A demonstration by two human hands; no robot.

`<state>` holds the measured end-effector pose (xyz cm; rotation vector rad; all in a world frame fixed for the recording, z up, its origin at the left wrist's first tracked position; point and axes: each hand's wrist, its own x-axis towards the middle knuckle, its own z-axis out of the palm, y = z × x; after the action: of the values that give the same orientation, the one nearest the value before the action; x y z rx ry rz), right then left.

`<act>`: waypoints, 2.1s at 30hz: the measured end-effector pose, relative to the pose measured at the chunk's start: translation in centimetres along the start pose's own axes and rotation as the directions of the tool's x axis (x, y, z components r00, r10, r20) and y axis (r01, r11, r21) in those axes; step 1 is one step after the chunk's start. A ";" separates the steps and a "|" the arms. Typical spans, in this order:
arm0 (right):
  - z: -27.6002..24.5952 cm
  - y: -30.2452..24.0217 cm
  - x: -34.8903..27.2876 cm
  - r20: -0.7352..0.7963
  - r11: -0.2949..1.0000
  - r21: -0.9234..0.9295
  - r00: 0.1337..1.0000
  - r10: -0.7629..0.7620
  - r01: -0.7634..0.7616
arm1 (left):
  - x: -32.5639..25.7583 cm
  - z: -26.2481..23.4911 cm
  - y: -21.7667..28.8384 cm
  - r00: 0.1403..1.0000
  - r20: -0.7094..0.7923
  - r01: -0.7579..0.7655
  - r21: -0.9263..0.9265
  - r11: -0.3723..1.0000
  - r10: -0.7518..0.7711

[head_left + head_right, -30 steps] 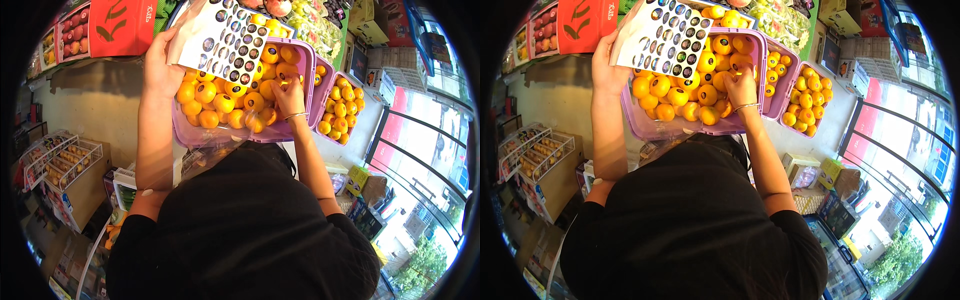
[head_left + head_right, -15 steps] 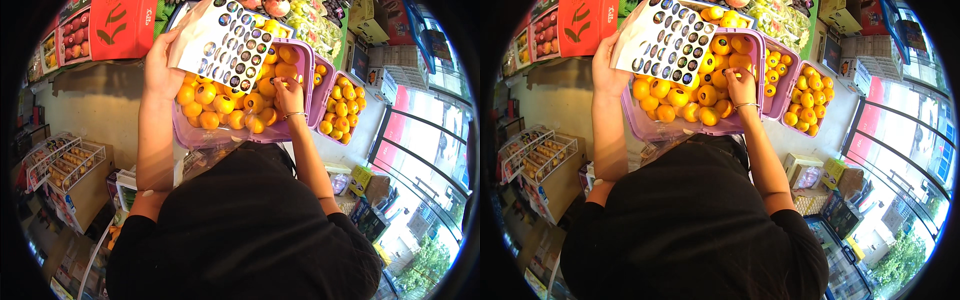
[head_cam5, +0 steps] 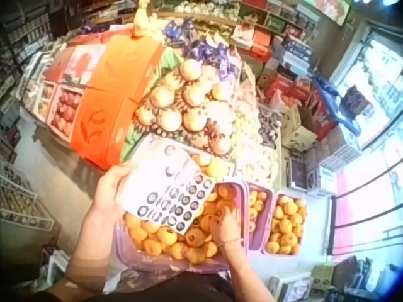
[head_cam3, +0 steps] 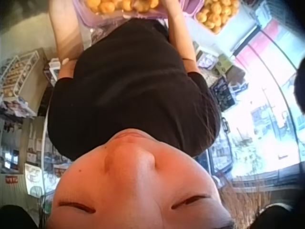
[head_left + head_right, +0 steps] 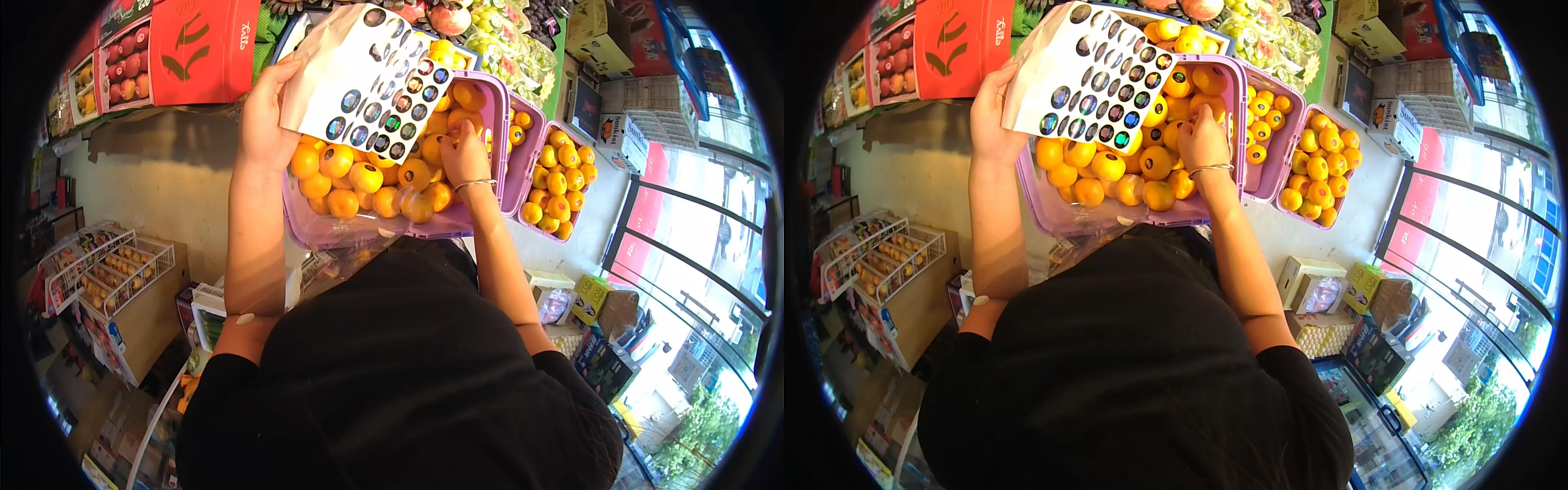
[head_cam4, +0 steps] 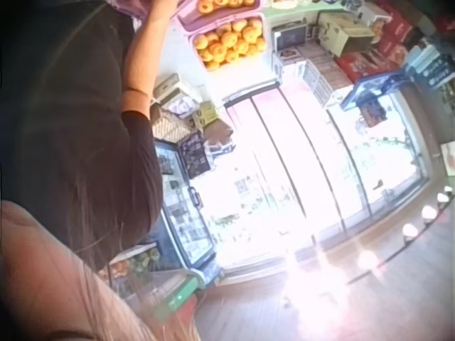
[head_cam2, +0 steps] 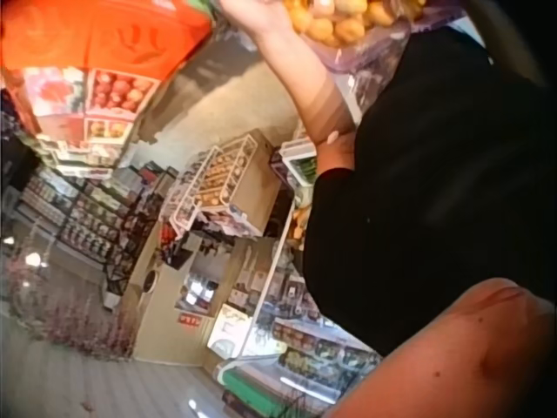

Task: The person transfers oranges from a large purple crate into a smaller purple crate lined with paper. They then apply round stickers to each orange one by one, arranging them neatly in the smaller crate.

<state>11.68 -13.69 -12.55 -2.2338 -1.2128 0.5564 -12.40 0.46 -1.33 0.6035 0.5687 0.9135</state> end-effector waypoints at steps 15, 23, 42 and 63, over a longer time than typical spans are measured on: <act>-9.2 -10.4 -0.5 0.250 0.511 0.859 0.906 -0.342 -0.044 | -0.6 2.9 0.6 0.985 0.169 -0.132 0.577 0.806 0.041; -7.9 -8.4 -1.3 0.043 0.586 0.806 0.979 -0.198 0.083 | -10.4 5.1 7.8 0.552 0.660 -0.641 -0.055 0.766 0.509; -7.1 -7.3 -1.5 -0.007 0.611 0.784 0.986 -0.165 0.107 | -7.4 3.5 6.3 0.709 0.683 -0.705 0.675 0.218 0.175; -10.5 -9.3 0.4 -0.079 0.673 0.140 0.686 -0.723 0.726 | -0.2 4.5 -4.7 0.920 0.134 0.274 0.454 0.848 -0.369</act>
<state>12.05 -11.81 1.33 -1.4175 -1.8246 0.2837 -6.90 -2.98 -1.42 0.9593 0.6548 0.3895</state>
